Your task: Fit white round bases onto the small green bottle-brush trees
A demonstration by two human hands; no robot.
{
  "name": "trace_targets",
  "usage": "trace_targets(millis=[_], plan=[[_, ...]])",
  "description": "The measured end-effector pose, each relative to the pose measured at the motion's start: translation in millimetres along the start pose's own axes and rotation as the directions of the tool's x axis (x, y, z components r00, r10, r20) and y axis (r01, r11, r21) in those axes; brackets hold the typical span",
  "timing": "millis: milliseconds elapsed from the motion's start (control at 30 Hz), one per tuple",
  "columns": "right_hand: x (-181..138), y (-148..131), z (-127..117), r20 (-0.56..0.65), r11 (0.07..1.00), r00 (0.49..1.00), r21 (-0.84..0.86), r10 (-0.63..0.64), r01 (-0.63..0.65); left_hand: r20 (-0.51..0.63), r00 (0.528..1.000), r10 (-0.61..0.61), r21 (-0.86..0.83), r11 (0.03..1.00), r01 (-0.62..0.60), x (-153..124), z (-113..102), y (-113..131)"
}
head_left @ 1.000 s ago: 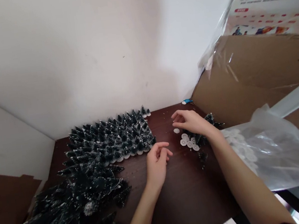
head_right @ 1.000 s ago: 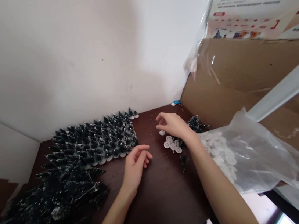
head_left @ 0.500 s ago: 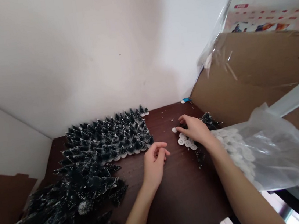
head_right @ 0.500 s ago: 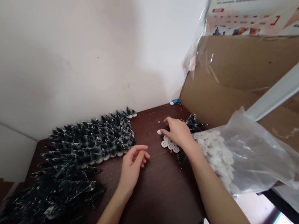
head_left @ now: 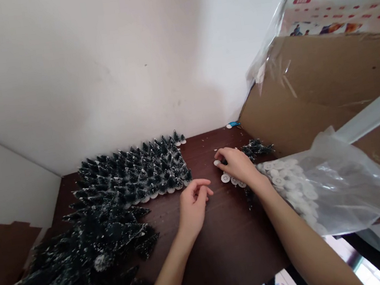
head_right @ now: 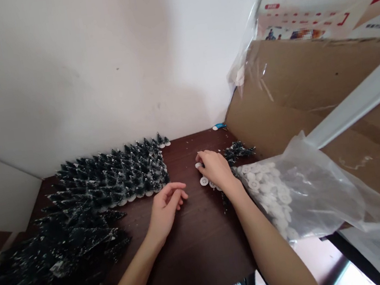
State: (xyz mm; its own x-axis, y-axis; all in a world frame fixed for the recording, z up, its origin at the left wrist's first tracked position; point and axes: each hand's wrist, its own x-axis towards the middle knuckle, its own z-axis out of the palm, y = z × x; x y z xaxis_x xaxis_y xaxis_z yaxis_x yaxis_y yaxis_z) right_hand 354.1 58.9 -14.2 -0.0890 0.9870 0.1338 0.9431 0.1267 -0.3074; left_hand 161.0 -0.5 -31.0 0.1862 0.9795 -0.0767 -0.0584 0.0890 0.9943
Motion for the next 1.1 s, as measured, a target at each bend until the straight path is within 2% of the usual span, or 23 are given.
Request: trace_targets(millis=[133, 333, 567, 733, 833, 967, 1100], plan=[[0.7, 2.2, 3.3, -0.016, 0.998, 1.000, 0.062, -0.004, 0.005, 0.000, 1.000, 0.000, 0.002, 1.000, 0.000, 0.8, 0.2, -0.1], [1.9, 6.7, 7.2, -0.001, 0.989, 0.997, 0.125, -0.076, 0.076, 0.006, 1.000, -0.002, 0.004, 1.000, 0.002, 1.3, 0.6, -0.1], [1.6, 4.5, 2.0, -0.014, 0.978, 0.991, 0.162, -0.134, 0.134, 0.000, 1.000, -0.006, -0.007, 1.000, 0.006, 0.3, -0.5, -0.1], [-2.6, -5.2, -9.2, -0.047, 0.904, 0.977, 0.374, -0.207, 0.210, -0.013, 1.000, 0.006, -0.012, 1.000, -0.006, 1.6, -0.9, -2.7], [-6.6, -13.9, -15.5, 0.051, 0.829, 0.964, 0.524, -0.260, 0.196, -0.039, 0.999, 0.015, -0.030, 0.999, -0.016, 2.7, -1.9, -4.4], [-10.6, -21.5, -19.5, 0.213, 0.759, 0.919, 0.638, -0.332, 0.126, -0.043, 0.999, 0.014, -0.033, 0.999, -0.015, 3.7, -3.8, -5.2], [-12.5, -24.5, -22.6, 0.239, 0.709, 0.901, 0.698, -0.361, 0.099, -0.051, 0.999, 0.003, -0.032, 0.999, -0.005, 3.8, -4.7, -6.2]])
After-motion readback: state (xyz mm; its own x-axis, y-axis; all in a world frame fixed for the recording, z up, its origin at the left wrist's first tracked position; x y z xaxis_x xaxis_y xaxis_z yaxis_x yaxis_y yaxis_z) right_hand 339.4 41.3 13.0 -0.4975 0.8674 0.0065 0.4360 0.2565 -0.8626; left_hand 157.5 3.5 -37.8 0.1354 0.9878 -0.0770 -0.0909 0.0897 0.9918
